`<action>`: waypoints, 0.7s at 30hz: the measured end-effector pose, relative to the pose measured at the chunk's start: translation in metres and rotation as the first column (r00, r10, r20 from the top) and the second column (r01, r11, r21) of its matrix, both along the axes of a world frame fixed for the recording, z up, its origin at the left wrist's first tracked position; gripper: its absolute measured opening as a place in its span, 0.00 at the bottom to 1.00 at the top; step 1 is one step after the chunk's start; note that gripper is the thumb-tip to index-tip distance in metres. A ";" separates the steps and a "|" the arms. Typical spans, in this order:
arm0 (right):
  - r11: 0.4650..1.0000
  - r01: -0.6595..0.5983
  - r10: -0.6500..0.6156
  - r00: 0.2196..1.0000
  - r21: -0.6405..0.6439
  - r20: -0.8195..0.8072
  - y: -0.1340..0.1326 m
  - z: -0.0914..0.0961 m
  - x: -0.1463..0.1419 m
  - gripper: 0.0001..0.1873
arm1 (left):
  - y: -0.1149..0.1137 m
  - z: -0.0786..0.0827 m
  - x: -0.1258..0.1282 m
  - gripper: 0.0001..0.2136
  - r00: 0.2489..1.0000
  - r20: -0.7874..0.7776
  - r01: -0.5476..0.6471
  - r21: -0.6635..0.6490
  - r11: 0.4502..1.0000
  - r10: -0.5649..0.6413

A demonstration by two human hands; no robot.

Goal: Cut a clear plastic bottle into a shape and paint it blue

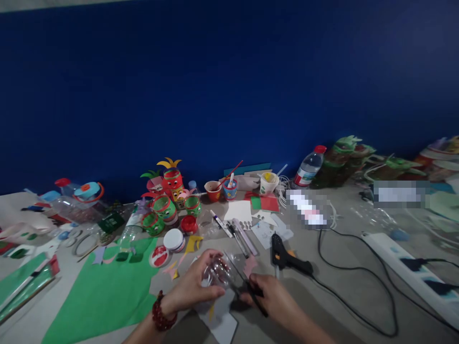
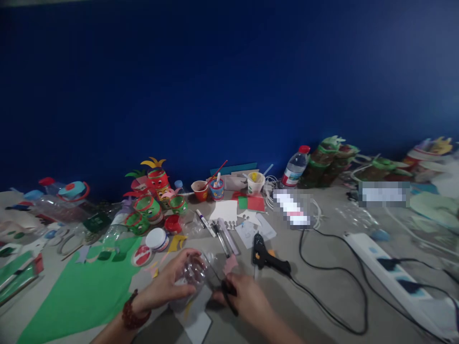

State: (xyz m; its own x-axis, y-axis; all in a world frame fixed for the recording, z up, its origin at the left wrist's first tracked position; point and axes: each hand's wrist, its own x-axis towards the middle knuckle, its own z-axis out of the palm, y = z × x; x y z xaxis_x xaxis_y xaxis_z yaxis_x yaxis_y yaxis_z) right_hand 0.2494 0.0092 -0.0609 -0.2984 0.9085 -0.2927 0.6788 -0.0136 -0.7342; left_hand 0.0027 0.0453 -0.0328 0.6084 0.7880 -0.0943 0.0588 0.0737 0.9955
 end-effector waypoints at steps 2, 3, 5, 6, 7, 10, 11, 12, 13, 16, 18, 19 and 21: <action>1.000 0.019 -0.019 1.000 0.002 -0.001 0.002 0.001 -0.002 0.15 | -0.003 0.004 0.003 0.29 0.999 -0.034 -0.007 0.033 0.999 0.009; 1.000 0.022 -0.022 1.000 0.011 -0.007 0.004 0.002 -0.003 0.16 | -0.004 0.006 0.004 0.29 0.999 -0.040 -0.013 0.043 0.999 0.015; 0.999 0.022 -0.021 0.999 0.033 -0.024 0.007 0.004 -0.005 0.18 | -0.005 0.008 0.007 0.29 0.999 -0.032 -0.025 0.048 0.999 0.027; 0.999 0.017 -0.016 0.999 0.044 -0.042 0.008 0.004 -0.005 0.20 | -0.005 0.008 0.007 0.29 0.999 -0.020 -0.031 0.041 0.999 0.032; 0.998 0.019 -0.016 0.998 0.053 -0.061 0.009 0.004 -0.006 0.21 | -0.006 0.008 0.007 0.30 0.999 -0.003 -0.032 0.025 0.999 0.032; 0.997 0.047 -0.041 0.993 0.054 -0.110 0.010 0.000 -0.007 0.23 | -0.005 0.004 0.005 0.29 0.998 0.051 -0.026 -0.042 0.999 0.028; 0.998 0.054 -0.049 0.992 0.042 -0.114 0.010 -0.002 -0.007 0.23 | -0.004 0.003 0.003 0.29 0.997 0.063 -0.029 -0.056 0.998 0.033; 0.998 0.058 -0.054 0.993 0.031 -0.105 0.010 -0.003 -0.007 0.23 | -0.004 0.001 0.000 0.29 0.997 0.071 -0.035 -0.063 0.997 0.039; 0.998 0.051 -0.049 0.995 0.021 -0.084 0.009 -0.003 -0.006 0.22 | -0.003 0.000 -0.003 0.29 0.996 0.078 -0.043 -0.066 0.997 0.048; 0.998 0.034 -0.037 0.997 0.043 0.062 0.007 0.001 0.001 0.16 | 0.000 0.001 -0.017 0.30 0.990 0.088 -0.106 -0.058 0.993 0.111; 0.998 0.015 -0.027 0.982 0.069 0.189 0.006 0.007 0.007 0.12 | 0.002 0.005 -0.028 0.29 0.974 0.110 -0.192 -0.059 0.980 0.198; 0.998 0.002 -0.019 0.970 0.070 0.241 0.005 0.010 0.010 0.11 | 0.003 0.007 -0.033 0.29 0.963 0.113 -0.239 -0.069 0.969 0.245; 0.998 -0.019 -0.002 0.953 0.064 0.303 0.002 0.014 0.014 0.10 | 0.005 0.009 -0.039 0.29 0.935 0.136 -0.320 -0.086 0.944 0.329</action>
